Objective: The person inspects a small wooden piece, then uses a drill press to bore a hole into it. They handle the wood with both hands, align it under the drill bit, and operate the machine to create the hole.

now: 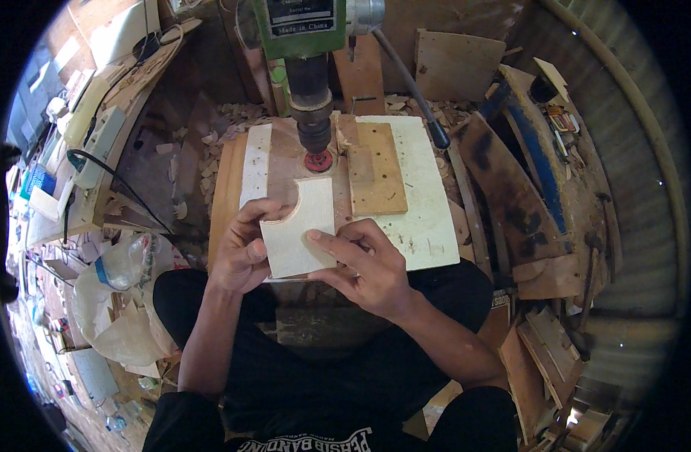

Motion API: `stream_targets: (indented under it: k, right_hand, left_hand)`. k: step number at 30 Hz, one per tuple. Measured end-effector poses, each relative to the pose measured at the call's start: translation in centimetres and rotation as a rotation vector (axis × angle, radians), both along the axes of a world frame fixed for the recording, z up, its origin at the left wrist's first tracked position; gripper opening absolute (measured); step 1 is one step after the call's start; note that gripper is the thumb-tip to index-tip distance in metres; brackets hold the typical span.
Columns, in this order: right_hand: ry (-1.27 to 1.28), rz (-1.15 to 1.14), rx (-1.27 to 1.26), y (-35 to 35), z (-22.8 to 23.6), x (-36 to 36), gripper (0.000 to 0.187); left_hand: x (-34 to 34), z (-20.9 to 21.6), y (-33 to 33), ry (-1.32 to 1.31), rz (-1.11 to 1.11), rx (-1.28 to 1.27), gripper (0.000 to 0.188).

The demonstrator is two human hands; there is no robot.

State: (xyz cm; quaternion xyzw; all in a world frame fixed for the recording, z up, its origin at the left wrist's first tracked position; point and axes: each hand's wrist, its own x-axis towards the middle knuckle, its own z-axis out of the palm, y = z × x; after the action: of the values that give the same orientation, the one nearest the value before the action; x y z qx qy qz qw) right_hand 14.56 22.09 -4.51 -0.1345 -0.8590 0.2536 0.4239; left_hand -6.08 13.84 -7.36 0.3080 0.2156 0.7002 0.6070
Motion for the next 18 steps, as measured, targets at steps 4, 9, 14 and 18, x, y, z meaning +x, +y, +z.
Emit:
stream_targets:
  k: [4,9,14,18]
  right_hand:
    - [0.004,0.013,-0.029,0.0,0.1,0.0,0.063]
    - [-0.022,0.037,-0.120,-0.1,0.2,0.2,0.065]
    - [-0.052,0.031,-0.182,0.0,0.1,0.2,0.065]
    - [-0.053,0.028,-0.168,0.1,0.1,0.3,0.065]
  left_hand:
    - [0.1,0.2,0.0,-0.003,-0.028,0.005,0.054]
    - [0.3,0.1,0.1,-0.040,-0.029,-0.034,0.050]
    - [0.9,-0.1,0.3,-0.032,0.011,-0.055,0.051]
    - [1.2,0.0,0.2,-0.040,0.021,-0.066,0.050]
